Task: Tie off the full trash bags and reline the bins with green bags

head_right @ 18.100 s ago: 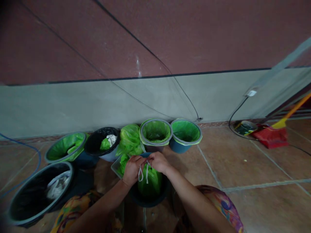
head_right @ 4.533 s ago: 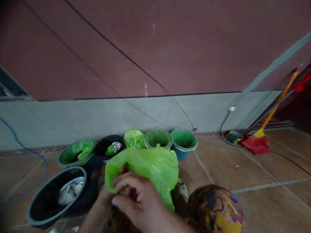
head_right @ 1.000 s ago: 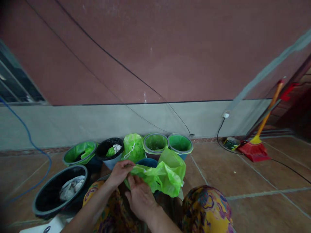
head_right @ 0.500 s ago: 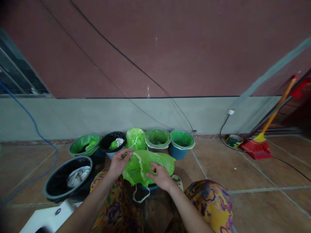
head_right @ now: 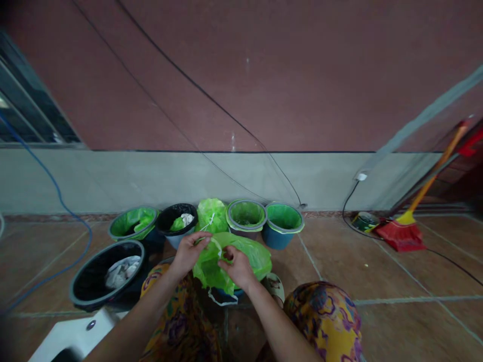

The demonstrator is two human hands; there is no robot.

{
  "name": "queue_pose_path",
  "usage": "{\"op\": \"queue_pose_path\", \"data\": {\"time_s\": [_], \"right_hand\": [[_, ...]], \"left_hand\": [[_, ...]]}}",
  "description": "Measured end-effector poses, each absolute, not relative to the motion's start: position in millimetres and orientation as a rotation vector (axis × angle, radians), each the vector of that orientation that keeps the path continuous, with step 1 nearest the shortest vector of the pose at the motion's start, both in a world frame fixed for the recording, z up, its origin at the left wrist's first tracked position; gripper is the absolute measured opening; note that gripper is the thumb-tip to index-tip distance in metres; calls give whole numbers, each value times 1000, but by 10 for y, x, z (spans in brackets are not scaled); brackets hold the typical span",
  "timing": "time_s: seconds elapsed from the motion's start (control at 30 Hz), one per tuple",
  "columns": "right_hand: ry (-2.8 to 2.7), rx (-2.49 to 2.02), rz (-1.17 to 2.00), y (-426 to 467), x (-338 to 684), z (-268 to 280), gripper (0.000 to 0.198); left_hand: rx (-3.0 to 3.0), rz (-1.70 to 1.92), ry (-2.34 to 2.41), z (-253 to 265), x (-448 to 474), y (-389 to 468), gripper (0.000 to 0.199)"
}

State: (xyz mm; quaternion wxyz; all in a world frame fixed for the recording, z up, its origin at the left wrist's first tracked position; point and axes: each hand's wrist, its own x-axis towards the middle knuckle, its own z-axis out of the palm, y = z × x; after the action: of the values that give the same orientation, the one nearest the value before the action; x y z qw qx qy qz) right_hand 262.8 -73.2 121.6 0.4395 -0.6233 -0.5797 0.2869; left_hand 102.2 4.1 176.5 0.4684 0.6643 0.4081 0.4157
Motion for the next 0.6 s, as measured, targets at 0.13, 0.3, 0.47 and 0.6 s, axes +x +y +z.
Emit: {"op": "queue_pose_path", "data": {"time_s": [0.13, 0.3, 0.47, 0.6], "right_hand": [[-1502, -1814, 549, -762, 2686, 1208, 12], [-1448, -1924, 23, -801, 3029, 1443, 20], [-1480, -1953, -127, -805, 3301, 1707, 21], [-1612, -1822, -244, -876, 3473, 1771, 22]], "left_hand": [[1603, 999, 1016, 1677, 976, 107, 30], [1954, 869, 1024, 1588, 785, 193, 20], [2346, 706, 1228, 1552, 757, 114, 25], [2438, 589, 1515, 1527, 767, 74, 32]]}}
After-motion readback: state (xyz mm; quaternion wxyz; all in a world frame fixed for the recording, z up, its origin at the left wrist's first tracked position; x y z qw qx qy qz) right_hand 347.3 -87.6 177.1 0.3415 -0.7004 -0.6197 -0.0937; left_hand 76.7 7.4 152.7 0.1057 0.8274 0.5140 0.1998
